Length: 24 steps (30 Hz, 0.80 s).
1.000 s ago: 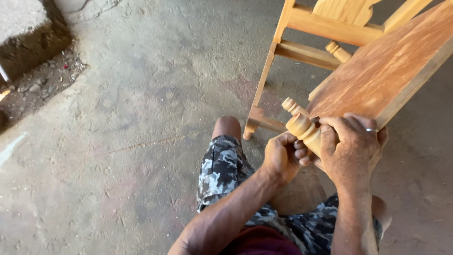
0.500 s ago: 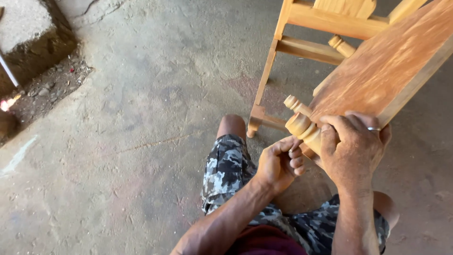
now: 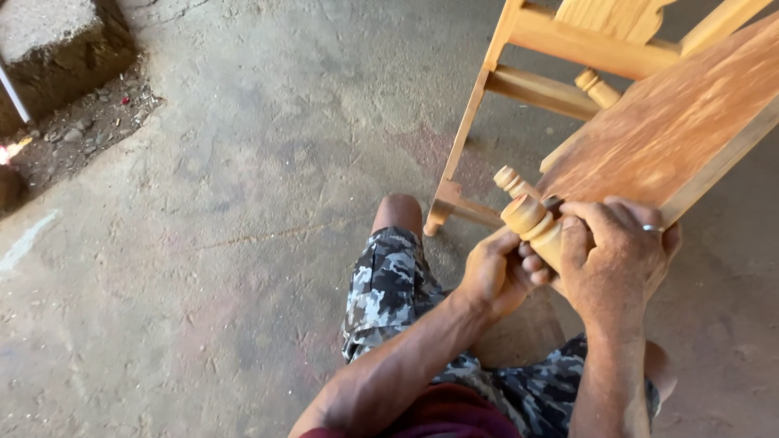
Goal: Manual sanding of a wooden chair component using sandpaper.
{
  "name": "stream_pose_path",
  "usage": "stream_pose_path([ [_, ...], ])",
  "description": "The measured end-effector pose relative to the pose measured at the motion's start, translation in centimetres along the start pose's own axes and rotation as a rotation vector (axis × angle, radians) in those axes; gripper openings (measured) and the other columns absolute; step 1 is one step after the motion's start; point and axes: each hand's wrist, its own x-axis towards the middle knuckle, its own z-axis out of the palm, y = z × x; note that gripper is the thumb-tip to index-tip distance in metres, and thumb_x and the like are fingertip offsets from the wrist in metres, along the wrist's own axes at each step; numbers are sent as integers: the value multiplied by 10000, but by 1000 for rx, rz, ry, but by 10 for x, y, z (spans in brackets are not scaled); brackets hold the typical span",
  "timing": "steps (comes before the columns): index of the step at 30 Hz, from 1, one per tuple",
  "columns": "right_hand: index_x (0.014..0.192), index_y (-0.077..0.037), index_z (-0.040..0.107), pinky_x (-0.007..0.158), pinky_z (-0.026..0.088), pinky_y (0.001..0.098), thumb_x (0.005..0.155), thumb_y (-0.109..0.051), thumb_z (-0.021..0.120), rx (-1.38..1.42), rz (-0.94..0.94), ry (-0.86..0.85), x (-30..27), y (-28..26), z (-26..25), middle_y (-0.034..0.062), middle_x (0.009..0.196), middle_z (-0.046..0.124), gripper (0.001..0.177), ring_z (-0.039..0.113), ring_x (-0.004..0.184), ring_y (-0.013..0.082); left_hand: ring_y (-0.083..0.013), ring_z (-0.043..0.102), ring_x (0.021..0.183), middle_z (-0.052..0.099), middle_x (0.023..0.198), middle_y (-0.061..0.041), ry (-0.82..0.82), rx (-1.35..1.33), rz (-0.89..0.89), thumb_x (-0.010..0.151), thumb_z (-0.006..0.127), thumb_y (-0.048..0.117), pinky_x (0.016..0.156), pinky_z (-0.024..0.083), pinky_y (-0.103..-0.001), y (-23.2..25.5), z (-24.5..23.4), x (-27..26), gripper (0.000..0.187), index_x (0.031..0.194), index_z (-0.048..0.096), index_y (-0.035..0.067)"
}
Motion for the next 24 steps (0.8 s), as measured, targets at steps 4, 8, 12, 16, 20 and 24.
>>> stream_pose_path([
  [4, 988, -179, 773, 1202, 327, 480, 1069, -271, 670, 1, 20, -54, 0, -3, -3, -33, 955, 737, 161, 599, 1172, 195, -120, 460, 655, 451, 764, 20, 41, 61, -32, 1101, 429, 235, 591, 429, -297, 10, 7, -24, 239, 975, 558, 79],
  [8, 1067, -189, 779, 1179, 342, 412, 1100, -229, 626, 54, 27, -4, 0, -3, -6, -14, 1075, 735, 161, 561, 1173, 196, -150, 456, 700, 457, 823, -6, -165, -71, -11, 1134, 420, 160, 656, 439, -297, -4, -20, 18, 211, 966, 513, 73],
  [12, 1024, -173, 770, 1197, 312, 463, 1062, -253, 661, 22, 15, -39, -2, 3, 0, -41, 978, 732, 140, 584, 1171, 176, -90, 415, 669, 421, 783, 42, 4, -14, -60, 1118, 429, 202, 613, 411, -258, 10, 7, -16, 210, 1015, 563, 77],
  [16, 1040, -215, 785, 1216, 307, 451, 1081, -215, 652, -5, -5, 5, -1, 0, 0, -47, 1022, 731, 139, 557, 1149, 185, -108, 414, 677, 421, 786, 26, -93, 21, -35, 1113, 440, 155, 587, 395, -273, 12, -16, 10, 207, 915, 481, 112],
  [20, 1023, -194, 771, 1219, 301, 476, 1043, -229, 668, 9, -3, 0, -2, -2, -3, -57, 995, 731, 110, 562, 1167, 177, -114, 413, 675, 413, 777, 22, -17, -92, -33, 1082, 420, 171, 605, 414, -283, 4, 7, -9, 188, 915, 481, 110],
  [24, 1048, -195, 778, 1173, 329, 443, 1063, -230, 673, 6, 22, -24, -3, -1, -2, -39, 1047, 733, 111, 549, 1200, 189, -96, 406, 649, 411, 758, 43, 79, 75, -32, 1092, 450, 180, 566, 389, -270, 12, 1, -8, 193, 930, 533, 114],
])
